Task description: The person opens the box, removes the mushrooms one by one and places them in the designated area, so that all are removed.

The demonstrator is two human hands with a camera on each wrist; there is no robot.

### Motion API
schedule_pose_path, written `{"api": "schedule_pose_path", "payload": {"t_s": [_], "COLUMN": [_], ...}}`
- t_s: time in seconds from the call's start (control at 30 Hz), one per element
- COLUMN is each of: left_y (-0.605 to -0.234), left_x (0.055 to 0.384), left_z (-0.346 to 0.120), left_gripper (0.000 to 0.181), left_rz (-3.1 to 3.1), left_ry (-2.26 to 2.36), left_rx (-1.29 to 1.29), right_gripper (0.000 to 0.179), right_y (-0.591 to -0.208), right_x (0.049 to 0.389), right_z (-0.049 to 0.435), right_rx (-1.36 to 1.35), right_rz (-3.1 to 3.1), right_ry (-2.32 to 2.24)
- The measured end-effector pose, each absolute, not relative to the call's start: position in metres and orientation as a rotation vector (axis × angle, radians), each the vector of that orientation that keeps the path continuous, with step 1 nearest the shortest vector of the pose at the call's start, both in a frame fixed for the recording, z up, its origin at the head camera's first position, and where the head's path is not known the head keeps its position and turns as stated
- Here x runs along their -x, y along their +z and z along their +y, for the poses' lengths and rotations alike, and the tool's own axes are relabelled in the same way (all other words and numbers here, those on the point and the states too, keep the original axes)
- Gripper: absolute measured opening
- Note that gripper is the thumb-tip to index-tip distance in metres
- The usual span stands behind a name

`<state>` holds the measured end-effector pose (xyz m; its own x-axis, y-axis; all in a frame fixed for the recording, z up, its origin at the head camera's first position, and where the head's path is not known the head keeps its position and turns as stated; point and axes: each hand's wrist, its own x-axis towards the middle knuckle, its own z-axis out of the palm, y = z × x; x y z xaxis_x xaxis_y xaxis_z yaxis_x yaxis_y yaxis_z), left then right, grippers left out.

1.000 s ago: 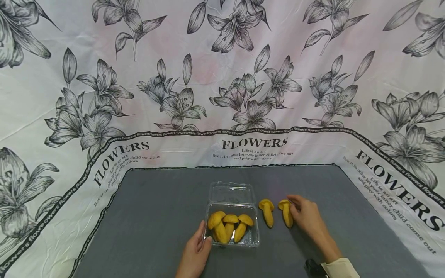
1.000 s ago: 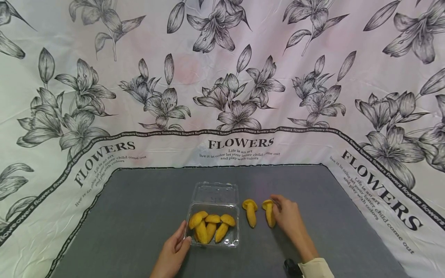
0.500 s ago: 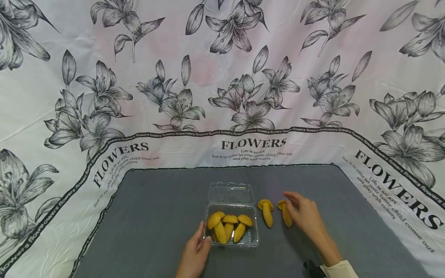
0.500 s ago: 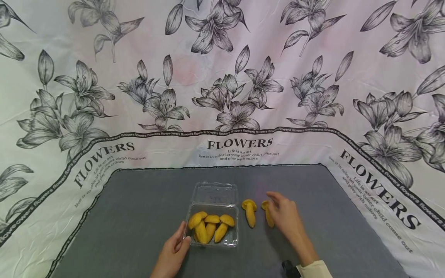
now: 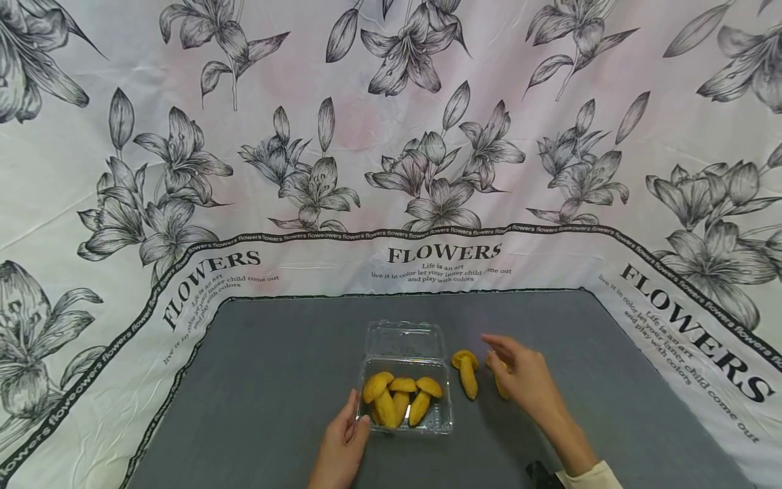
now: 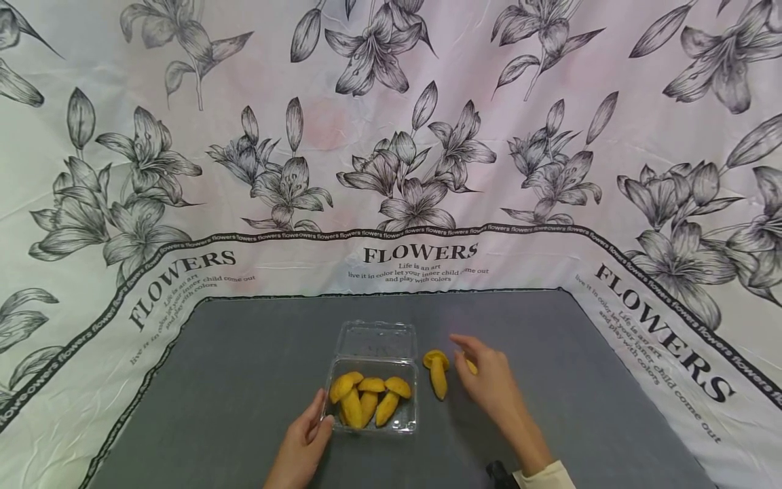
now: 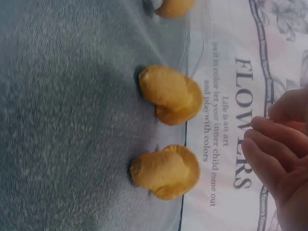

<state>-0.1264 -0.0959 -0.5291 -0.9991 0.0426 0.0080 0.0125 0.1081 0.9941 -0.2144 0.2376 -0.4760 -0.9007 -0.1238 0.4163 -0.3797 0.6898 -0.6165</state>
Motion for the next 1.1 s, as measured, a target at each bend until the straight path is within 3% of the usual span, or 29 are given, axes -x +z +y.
{"api": "schedule_pose_path", "payload": {"t_s": [1.1], "left_y": [-0.531], "left_x": [0.13], "left_z": [-0.098], "left_gripper": [0.066], "left_rz": [2.32], "left_ry": [2.069], "left_rx": [-0.066], "right_gripper": [0.042], "right_y": [-0.461], "right_x": [0.211], "right_z": [0.2], "right_rx": [-0.51], "right_rz": [-2.456], "right_ry": [1.273]}}
